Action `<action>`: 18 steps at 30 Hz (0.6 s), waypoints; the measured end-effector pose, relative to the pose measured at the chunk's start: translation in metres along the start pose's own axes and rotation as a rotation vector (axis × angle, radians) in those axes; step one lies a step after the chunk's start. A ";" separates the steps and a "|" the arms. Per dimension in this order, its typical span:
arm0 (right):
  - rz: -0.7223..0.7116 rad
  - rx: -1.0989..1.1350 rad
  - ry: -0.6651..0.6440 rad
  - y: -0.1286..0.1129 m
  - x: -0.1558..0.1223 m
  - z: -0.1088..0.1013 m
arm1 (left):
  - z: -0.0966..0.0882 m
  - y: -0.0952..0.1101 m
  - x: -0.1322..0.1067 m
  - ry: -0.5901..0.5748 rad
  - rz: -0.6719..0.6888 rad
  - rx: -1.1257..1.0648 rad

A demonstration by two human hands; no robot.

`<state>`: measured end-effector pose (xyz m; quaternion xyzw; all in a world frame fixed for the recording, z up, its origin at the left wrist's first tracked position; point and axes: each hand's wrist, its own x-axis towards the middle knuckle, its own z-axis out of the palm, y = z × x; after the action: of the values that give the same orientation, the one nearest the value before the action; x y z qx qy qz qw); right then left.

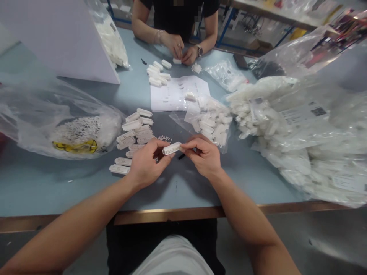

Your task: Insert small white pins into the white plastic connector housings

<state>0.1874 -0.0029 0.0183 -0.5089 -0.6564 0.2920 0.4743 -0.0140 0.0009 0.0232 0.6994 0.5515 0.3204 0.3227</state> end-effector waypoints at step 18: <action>0.326 0.433 -0.242 0.009 0.008 0.000 | 0.000 -0.008 0.003 -0.034 0.018 -0.107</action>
<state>0.1910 0.0080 0.0131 -0.4559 -0.5401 0.5562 0.4371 -0.0181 0.0051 0.0167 0.6913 0.5220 0.3404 0.3658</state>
